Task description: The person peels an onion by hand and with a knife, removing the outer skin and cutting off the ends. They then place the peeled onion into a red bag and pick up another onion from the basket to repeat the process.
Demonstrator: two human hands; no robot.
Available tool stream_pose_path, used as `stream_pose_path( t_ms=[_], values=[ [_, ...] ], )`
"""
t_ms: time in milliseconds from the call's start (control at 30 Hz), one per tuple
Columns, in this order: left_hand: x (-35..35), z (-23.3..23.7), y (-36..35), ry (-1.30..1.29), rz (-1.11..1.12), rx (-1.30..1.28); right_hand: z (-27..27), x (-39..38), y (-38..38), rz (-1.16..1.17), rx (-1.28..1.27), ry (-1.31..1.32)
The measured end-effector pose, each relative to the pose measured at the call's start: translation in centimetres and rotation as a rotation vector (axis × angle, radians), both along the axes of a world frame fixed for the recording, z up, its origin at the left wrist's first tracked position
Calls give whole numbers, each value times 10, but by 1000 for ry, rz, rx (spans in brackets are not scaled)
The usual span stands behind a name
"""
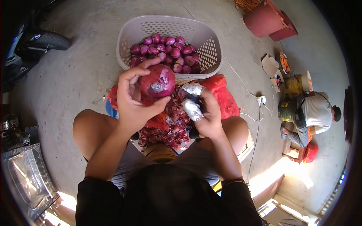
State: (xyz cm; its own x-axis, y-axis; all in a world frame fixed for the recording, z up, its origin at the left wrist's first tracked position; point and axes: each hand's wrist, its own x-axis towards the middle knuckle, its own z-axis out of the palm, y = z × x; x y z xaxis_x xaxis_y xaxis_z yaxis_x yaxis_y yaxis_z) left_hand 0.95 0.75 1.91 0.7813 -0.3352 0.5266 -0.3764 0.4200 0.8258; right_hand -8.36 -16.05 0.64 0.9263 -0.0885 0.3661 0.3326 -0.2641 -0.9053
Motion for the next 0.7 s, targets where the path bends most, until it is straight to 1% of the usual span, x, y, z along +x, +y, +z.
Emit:
stream_pose_path(
  t_ms=[33,133,167,267,367,467,567,667,700],
  values=[
    [-2,-2,-1,-37,31,8,-5,2,-5,-4,-126,-63],
    [-7,-2,-2,-76,77,84,-1,-7,2,-35,-55,85],
    [-7,-3,-3,-94,87,83,-3,-11,2,-23,-27,175],
    [-9,-5,-3,-105,112,108,0,-5,8,-44,-35,51],
    [-10,-7,-5,-86,106,83,-1,-4,8,-45,-14,35],
    [-12,-3,-4,-90,100,116,-3,-3,8,-43,-40,10],
    [-12,-3,-5,-82,112,113,-2,-1,12,-44,33,19],
    [-12,-4,-4,-139,176,164,1,-4,13,2,113,99],
    [-12,-5,-4,-148,186,162,-1,-4,14,17,193,99]
  ],
)
